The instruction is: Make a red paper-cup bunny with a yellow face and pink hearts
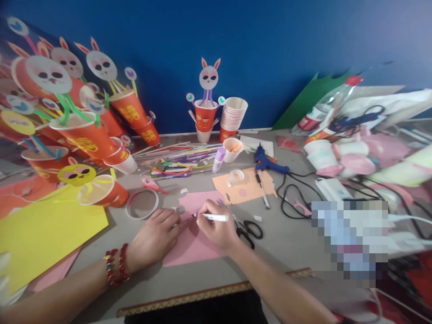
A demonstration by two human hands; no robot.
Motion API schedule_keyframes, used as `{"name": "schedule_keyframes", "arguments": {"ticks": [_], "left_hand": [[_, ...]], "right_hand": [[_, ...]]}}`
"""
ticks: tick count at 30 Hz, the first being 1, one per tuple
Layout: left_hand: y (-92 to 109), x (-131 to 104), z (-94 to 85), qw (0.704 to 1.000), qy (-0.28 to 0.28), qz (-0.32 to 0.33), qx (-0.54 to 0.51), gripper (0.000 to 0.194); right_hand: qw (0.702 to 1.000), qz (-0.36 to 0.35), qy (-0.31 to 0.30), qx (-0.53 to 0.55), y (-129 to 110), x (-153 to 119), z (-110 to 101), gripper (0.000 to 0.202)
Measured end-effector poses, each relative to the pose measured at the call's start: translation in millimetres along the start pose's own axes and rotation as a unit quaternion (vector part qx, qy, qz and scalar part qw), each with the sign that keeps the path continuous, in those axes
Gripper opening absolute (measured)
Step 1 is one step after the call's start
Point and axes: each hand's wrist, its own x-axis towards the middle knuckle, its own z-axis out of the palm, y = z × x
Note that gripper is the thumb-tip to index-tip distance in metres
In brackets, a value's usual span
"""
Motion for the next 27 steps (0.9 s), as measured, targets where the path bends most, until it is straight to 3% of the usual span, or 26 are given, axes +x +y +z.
{"name": "schedule_keyframes", "arguments": {"ticks": [27], "left_hand": [[0.6,1.0,-0.9,1.000,0.005,0.002,0.005,0.036]], "right_hand": [[1.000,0.003,0.002,-0.008,-0.8,-0.2,-0.9,0.016]]}}
